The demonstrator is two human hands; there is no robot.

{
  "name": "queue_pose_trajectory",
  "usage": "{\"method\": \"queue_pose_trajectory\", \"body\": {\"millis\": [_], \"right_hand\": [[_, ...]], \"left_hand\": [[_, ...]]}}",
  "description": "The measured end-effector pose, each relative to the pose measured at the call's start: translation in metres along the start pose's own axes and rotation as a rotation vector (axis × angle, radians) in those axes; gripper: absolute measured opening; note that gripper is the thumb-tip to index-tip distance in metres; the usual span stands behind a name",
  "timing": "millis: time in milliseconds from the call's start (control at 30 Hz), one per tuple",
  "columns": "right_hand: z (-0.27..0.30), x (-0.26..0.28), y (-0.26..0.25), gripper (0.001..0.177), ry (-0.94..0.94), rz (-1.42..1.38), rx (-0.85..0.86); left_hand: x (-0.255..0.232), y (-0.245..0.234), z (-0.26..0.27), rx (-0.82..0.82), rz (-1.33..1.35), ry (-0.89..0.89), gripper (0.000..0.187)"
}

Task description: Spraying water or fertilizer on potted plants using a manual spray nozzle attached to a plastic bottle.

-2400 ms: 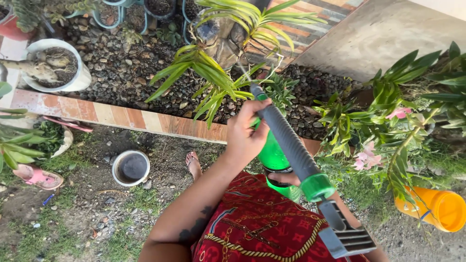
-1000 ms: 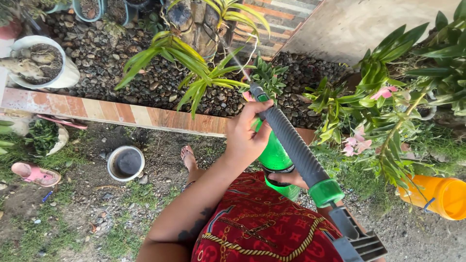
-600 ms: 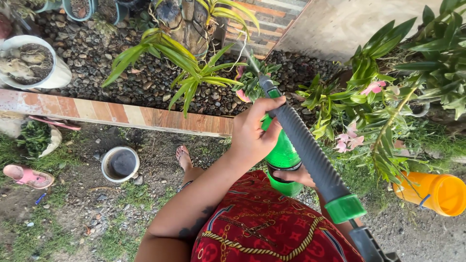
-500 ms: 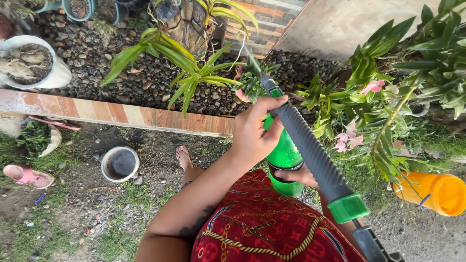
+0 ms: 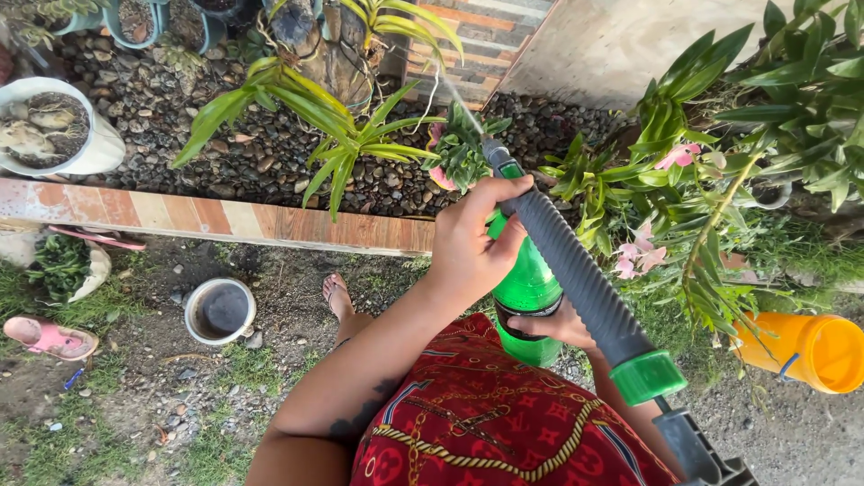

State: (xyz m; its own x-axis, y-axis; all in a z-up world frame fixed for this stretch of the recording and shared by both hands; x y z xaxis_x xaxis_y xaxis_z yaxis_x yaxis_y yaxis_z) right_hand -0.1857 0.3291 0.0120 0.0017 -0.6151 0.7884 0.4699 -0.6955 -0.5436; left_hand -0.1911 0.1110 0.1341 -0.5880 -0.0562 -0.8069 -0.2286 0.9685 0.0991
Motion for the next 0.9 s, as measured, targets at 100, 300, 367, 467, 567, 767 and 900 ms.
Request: {"method": "queue_pose_trajectory", "body": {"millis": [100, 300, 367, 467, 567, 767, 900], "right_hand": [[0.0, -0.014, 0.0, 0.12, 0.043, -0.006, -0.003], [0.003, -0.017, -0.002, 0.122, -0.003, -0.022, -0.041], [0.005, -0.02, 0.0, 0.121, -0.004, -0.034, -0.035], [0.007, -0.02, 0.002, 0.119, -0.001, -0.039, -0.021], [0.009, -0.024, 0.006, 0.118, 0.028, -0.04, 0.005], [0.016, -0.045, 0.015, 0.117, 0.11, 0.024, 0.041], [0.019, -0.065, 0.02, 0.118, 0.159, 0.064, 0.064]], "left_hand": [[0.003, 0.003, 0.0, 0.007, 0.01, -0.009, 0.032], [0.007, 0.007, 0.001, 0.011, -0.038, -0.019, 0.033], [0.014, 0.009, 0.005, 0.016, -0.03, -0.05, 0.033], [0.028, 0.013, 0.013, 0.03, -0.01, -0.128, 0.032], [0.035, 0.014, 0.019, 0.035, 0.014, -0.166, 0.032], [0.038, 0.015, 0.03, 0.035, 0.027, -0.158, 0.032], [0.042, 0.017, 0.034, 0.064, 0.021, -0.23, 0.031]]}}
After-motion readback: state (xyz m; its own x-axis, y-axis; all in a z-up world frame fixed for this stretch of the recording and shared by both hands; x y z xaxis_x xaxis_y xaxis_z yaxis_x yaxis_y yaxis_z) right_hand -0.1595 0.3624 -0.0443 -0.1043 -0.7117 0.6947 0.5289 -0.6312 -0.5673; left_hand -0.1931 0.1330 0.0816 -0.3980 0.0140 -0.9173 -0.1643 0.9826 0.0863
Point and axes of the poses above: each hand's wrist, its own z-axis away from the middle knuckle, its own y-axis out of the palm, x = y × z, the point moved 10 cm from there along -z, towards the middle knuckle, and after that the axes turned 5 degrees about y, right-handed, at the moved point
